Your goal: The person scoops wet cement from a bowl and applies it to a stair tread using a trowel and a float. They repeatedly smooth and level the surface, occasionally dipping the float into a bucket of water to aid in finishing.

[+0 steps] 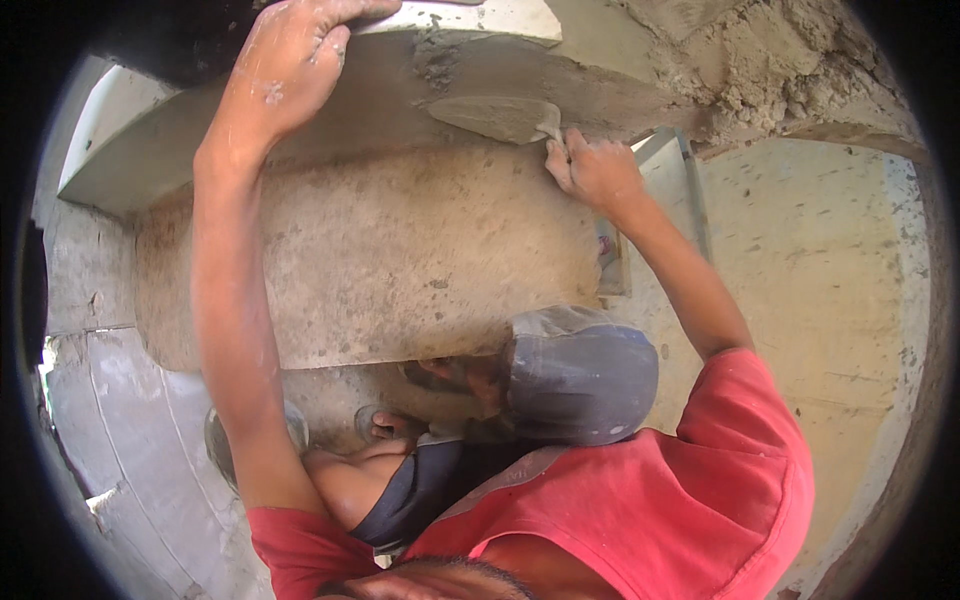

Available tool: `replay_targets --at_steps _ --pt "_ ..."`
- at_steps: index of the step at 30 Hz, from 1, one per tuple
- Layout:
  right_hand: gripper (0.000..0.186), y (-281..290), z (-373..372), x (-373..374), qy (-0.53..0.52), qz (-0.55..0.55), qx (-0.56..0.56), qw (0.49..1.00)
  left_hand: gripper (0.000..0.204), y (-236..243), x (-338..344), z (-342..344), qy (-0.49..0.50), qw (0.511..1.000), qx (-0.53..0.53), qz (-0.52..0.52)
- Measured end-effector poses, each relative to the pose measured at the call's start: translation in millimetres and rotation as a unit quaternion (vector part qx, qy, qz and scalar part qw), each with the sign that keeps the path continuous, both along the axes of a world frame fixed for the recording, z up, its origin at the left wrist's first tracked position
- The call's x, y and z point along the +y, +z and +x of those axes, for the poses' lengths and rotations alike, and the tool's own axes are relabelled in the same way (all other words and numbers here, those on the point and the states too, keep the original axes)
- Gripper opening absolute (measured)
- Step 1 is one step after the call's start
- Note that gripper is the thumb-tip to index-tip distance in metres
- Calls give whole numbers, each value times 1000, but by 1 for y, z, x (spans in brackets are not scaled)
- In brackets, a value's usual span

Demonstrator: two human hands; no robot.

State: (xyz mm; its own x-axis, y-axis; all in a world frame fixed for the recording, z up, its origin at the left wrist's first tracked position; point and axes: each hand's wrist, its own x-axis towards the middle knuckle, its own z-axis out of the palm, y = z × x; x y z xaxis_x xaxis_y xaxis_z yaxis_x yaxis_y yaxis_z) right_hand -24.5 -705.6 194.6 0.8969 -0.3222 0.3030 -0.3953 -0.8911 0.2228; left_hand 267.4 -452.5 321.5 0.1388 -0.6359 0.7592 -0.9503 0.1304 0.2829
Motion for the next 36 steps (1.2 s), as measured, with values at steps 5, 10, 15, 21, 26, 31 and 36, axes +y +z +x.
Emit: replay_targets --at_steps 5,10,15,21,26,31,36 --pt "44 -3 -38 -33 -6 -55 32 998 40 -1 -1 0 1 1000 24 14" --pt "45 55 -68 -8 -22 80 36 996 40 0 0 2 -13 999 42 7" --pt "45 85 -13 36 13 229 -45 972 40 3 -1 5 -8 999 36 33" --pt "48 69 38 46 36 134 26 990 39 3 2 4 -14 999 44 25" --pt "51 28 36 41 20 31 92 995 39 4 1 2 -3 999 46 24" --pt "48 6 19 22 -21 -7 128 992 39 4 5 -3 3 999 35 19" --pt "42 -2 -22 -34 11 -115 83 990 39 2 3 -1 -1 1000 15 6"
